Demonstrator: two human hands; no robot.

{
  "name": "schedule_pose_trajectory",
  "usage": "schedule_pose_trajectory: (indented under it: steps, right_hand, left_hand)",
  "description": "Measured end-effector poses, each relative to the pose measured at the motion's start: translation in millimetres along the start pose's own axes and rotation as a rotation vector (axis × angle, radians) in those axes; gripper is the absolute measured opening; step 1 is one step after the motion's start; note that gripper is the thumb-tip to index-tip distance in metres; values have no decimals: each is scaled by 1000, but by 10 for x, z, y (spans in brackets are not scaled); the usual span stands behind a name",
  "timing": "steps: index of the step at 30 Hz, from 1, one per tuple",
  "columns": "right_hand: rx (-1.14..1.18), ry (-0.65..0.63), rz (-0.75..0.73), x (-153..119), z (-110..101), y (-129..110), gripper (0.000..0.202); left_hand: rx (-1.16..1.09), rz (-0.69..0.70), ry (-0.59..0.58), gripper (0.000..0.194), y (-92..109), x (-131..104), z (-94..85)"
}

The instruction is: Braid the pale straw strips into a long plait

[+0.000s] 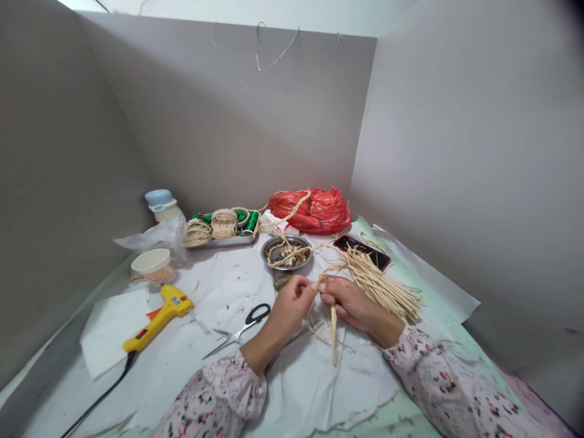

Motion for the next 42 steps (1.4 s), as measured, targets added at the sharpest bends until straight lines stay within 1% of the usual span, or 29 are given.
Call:
schedule_pose_trajectory:
  steps: [2, 4, 7, 9, 14, 18, 21, 24, 27, 29, 31, 33, 37, 42]
  right_hand:
    - [-13, -13, -11, 23, -4, 34, 16]
    - [-6, -27, -24, 45, -22, 61, 16]
    - [-35, -20, -68, 56, -57, 50, 15]
    - [-62, -11, -90, 52, -59, 31, 13]
    - [-176, 25, -180, 39, -32, -59, 13]
    - [-397, 84, -322, -9, -19, -184, 15]
    - [-558, 121, -426, -70, 11, -274, 18]
    - [-641, 156, -442, -89, 13, -291, 20]
    - [-669, 243, -401, -78, -59, -279, 23]
    - [-664, 308, -349, -70, -122, -258, 25]
    - [-642, 342, -304, -72, -146, -237, 27]
    - [-625, 361, -307, -99, -124, -247, 26]
    - [-691, 360, -437, -198, 20, -325, 18]
    - [-1034, 306, -632, -302, 223, -357, 15]
  left_hand:
    - [-26, -70, -159, 37, -105, -22, 200]
    - [-114, -158, -262, 41, -185, -58, 315]
    - [-265, -240, -395, 43, -181, -117, 406]
    - [-327, -270, -419, 42, -146, -136, 394]
    - [-314, -340, -306, 35, -137, -135, 267]
    - [-278, -329, -235, 30, -145, -108, 221]
    - [-236, -319, -153, 26, -188, -73, 164]
    - [-195, -328, -99, 23, -243, -53, 122]
    - [-139, -326, -56, 23, -275, -37, 73]
    - [-123, -323, -38, 23, -285, -30, 51]
    - [-132, -322, -30, 24, -289, -26, 44]
    - [-155, -319, -25, 25, -286, -25, 42]
    - [-245, -313, -45, 25, -268, -35, 69]
    - [-384, -349, -48, 29, -276, -60, 94]
Point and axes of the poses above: each hand's wrist, its own x-axis towards the middle knuckle, its own z-axis out of the palm, y = z × x, the point moved 9 cm from there along x, towards the middle knuckle, and after that the axes turned 10 degrees about x, right-handed, at the moved point
